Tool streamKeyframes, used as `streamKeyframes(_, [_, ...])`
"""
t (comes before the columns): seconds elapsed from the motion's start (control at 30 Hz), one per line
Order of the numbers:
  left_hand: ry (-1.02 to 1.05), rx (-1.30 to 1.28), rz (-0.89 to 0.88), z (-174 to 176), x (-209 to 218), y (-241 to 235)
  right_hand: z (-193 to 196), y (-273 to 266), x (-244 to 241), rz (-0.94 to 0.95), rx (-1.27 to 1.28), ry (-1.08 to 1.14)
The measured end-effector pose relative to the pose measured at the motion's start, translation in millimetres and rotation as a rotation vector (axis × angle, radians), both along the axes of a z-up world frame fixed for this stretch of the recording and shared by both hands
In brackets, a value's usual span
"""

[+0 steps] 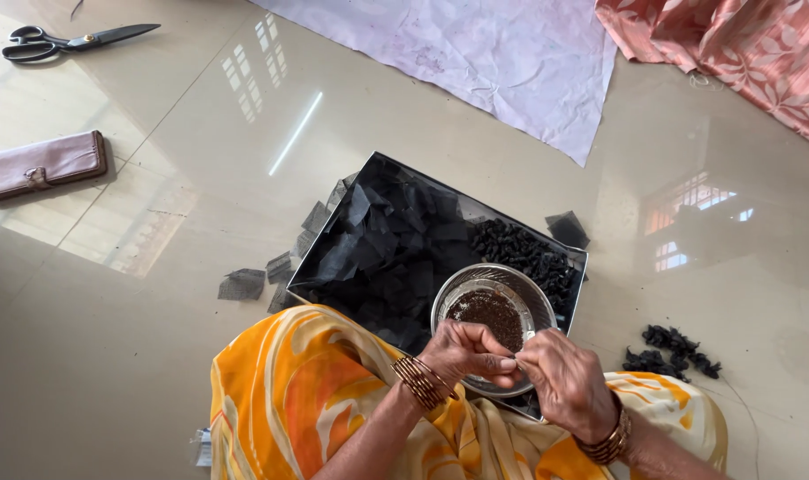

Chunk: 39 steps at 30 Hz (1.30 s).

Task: Manually assemble fabric components by rolling small fabric strips with a substance.

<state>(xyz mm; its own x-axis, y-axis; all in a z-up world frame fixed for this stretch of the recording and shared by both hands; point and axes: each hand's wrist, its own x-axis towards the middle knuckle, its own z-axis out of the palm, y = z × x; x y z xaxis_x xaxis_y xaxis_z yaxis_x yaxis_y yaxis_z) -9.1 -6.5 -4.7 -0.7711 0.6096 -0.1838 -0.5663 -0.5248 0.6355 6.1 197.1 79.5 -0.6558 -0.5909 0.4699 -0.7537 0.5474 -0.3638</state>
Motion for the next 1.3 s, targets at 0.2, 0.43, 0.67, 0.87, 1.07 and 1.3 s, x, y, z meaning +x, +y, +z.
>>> streamKeyframes(0.2, [0.690, -0.730, 0.118, 27.8, 4.2, -1.7, -75.7, 26.9, -9.3, -0.524, -0.659, -1.526])
streamKeyframes(0.43, [0.964, -0.834, 0.258, -11.6, 12.6, 10.0, -123.1, 40.2, -1.3, -0.400, -0.861, -1.701])
streamKeyframes(0.67, [1.226, -0.982, 0.386, -19.1, 3.2, 24.8, -78.8, 16.8, -41.0, -0.383, -0.418, -1.427])
streamKeyframes(0.87, [0.948, -1.276, 0.372, -10.6, -45.5, -1.7, -59.0, 4.1, -112.8, -0.369, -0.097, -0.792])
streamKeyframes(1.07, [0.627, -1.591, 0.217, -32.6, -55.1, -27.7, -122.6, 3.2, -220.3, -0.341, 0.181, -0.044])
streamKeyframes(1.3, [0.517, -1.514, 0.093, -77.2, -49.5, -5.4, -155.3, 6.9, -238.8, -0.255, 0.292, -0.063])
